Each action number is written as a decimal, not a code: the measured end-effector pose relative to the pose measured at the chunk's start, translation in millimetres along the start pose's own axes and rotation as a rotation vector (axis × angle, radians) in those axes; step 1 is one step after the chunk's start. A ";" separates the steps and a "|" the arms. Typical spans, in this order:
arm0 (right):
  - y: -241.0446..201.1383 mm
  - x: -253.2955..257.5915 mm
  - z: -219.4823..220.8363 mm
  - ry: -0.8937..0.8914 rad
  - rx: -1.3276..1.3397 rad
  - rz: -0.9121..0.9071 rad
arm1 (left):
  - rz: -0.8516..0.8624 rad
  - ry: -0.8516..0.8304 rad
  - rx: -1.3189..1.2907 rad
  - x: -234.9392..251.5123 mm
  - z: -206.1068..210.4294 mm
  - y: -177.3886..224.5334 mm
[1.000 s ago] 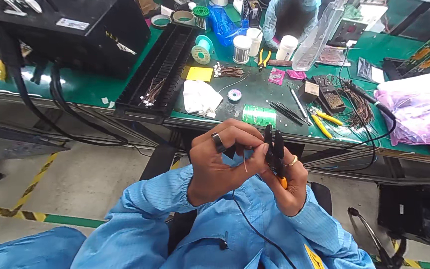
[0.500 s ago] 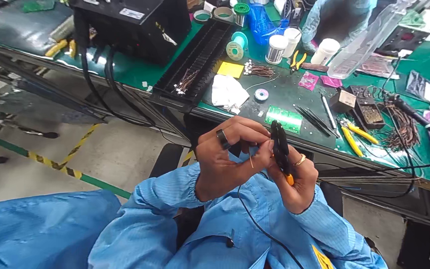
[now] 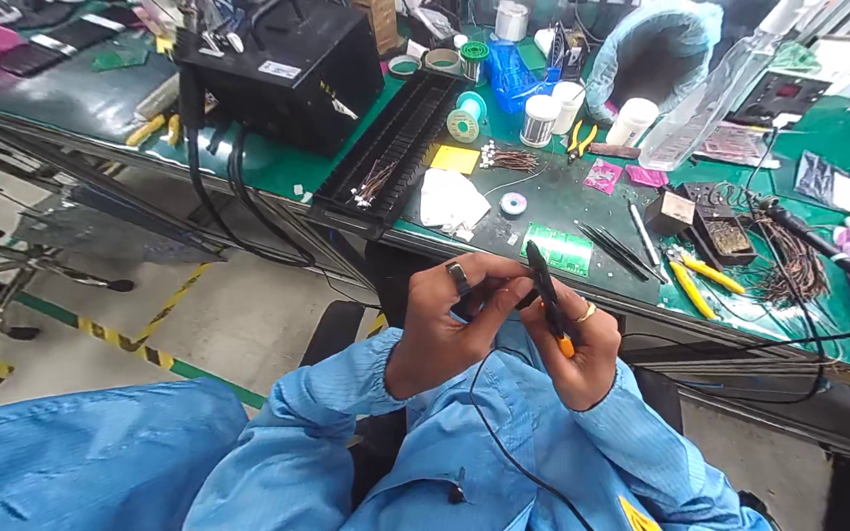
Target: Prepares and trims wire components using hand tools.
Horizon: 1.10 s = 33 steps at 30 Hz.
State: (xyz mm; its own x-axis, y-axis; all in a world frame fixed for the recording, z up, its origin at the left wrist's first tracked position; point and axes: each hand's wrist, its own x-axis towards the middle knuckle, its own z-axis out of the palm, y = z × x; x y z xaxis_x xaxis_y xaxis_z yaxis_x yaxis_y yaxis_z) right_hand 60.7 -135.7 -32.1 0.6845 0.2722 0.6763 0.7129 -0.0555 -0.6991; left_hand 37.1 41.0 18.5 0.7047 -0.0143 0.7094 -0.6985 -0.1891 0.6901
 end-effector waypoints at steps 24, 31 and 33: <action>-18.6 -13.8 -80.3 0.238 -0.148 -0.016 | -0.265 -0.390 -0.541 28.8 22.3 -21.6; -26.4 -25.7 -71.5 0.210 0.009 0.045 | -0.164 -0.347 -0.576 32.6 34.7 -25.0; -29.5 -28.0 -71.5 0.221 0.025 0.051 | -0.195 -0.351 -0.592 33.1 34.5 -26.0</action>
State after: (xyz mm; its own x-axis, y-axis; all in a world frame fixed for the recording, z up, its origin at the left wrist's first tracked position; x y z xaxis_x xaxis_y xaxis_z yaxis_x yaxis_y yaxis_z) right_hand 31.5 -210.4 -13.9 0.7383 0.0526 0.6725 0.6744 -0.0388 -0.7374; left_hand 82.9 11.5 19.1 0.7528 -0.3682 0.5457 -0.4355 0.3430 0.8322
